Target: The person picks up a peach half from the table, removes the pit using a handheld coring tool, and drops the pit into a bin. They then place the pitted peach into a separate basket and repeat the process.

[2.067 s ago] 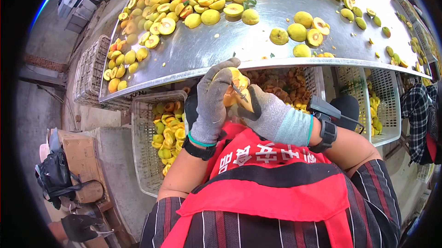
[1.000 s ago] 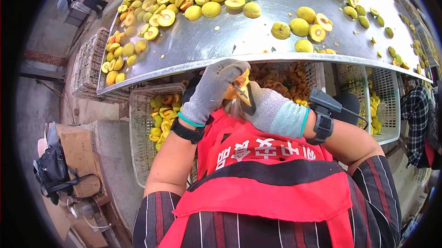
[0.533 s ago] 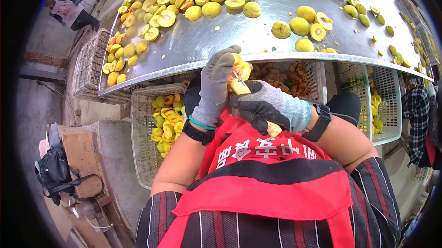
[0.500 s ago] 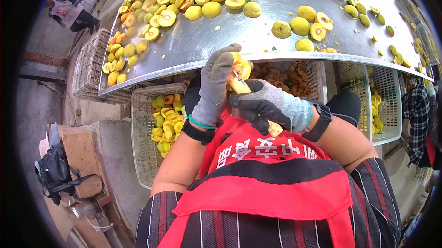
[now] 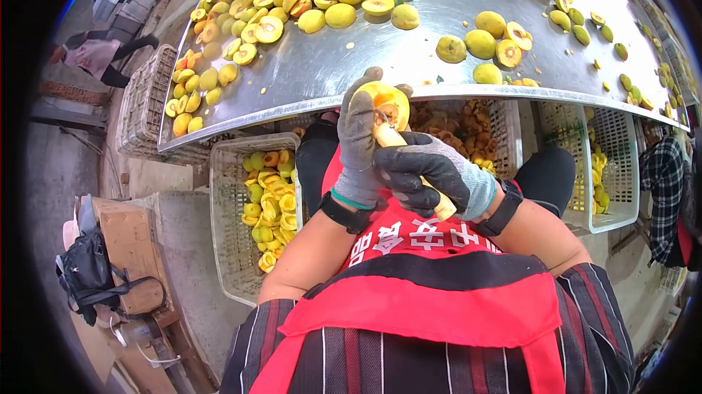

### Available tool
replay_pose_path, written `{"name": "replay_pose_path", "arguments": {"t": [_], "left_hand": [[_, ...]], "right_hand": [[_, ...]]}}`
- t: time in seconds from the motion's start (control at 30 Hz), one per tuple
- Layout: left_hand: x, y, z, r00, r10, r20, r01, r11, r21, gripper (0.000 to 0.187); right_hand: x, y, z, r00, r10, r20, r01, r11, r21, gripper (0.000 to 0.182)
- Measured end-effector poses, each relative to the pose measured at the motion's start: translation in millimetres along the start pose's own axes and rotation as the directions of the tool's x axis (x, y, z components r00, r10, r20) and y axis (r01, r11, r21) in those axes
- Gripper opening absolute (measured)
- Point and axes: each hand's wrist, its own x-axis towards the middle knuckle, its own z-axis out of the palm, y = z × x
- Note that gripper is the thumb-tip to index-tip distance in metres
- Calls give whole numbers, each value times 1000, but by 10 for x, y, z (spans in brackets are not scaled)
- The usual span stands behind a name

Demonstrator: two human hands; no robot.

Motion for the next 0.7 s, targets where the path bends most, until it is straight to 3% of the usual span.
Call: {"name": "replay_pose_path", "arguments": {"t": [0.07, 0.13, 0.17, 0.2, 0.23, 0.3, 0.37, 0.43, 0.5, 0.53, 0.57, 0.63, 0.67, 0.7], "left_hand": [[19, -19, -26, 994, -50, -98, 40, 994, -97, 51], [24, 106, -189, 997, -61, -56, 52, 988, -148, 51], [38, 172, -248, 998, -67, -12, 63, 979, -196, 52], [1, 252, -173, 988, -21, -153, 9, 997, -78, 53], [-13, 328, -266, 991, -11, -131, 0, 997, -81, 56], [-107, 497, -433, 985, 35, -168, -22, 997, 79, 63], [-240, 670, -598, 981, 71, -181, -49, 991, 121, 66], [-359, 896, -843, 999, 8, -49, -4, 997, 75, 67], [-624, 1046, -1417, 928, 128, -349, -10, 947, 321, 61], [-735, 1235, -1534, 907, 124, -402, 133, 822, 553, 54], [-798, 1420, -1658, 882, 152, -447, 267, 621, 737, 47], [-625, 1583, -1800, 901, 409, -147, 140, 48, 989, 33], [-432, 1559, -1743, 907, 399, -132, 123, 48, 991, 33], [-139, 1506, -1298, 936, 351, -23, 16, 24, 1000, 32]], "right_hand": [[-8, -10, -36, 999, -29, 14, 29, 1000, -7, 14], [-33, -26, -132, 998, -61, 32, 59, 996, 67, 16], [-60, -46, -156, 989, -139, 57, 139, 990, 4, 16], [-72, -61, -206, 990, -133, 47, 135, 990, -37, 16], [-89, -46, -270, 992, -123, 35, 125, 989, -73, 17], [-106, -25, -398, 991, -122, 51, 131, 960, -247, 27], [-142, -37, -469, 996, -83, -28, 74, 971, -228, 29], [-203, -63, -513, 995, -56, -78, 44, 988, -148, 30], [-349, -102, -568, 989, -90, -114, 65, 976, -206, 31], [-429, -116, -602, 988, -114, -102, 89, 970, -228, 30], [-495, -124, -630, 988, -48, -146, 16, 976, -216, 27], [-553, -98, -713, 988, 2, -152, -30, 983, -183, 26], [-573, -71, -755, 991, -15, -129, -9, 983, -182, 25], [-583, -48, -790, 994, -50, -102, 30, 983, -182, 27]]}}
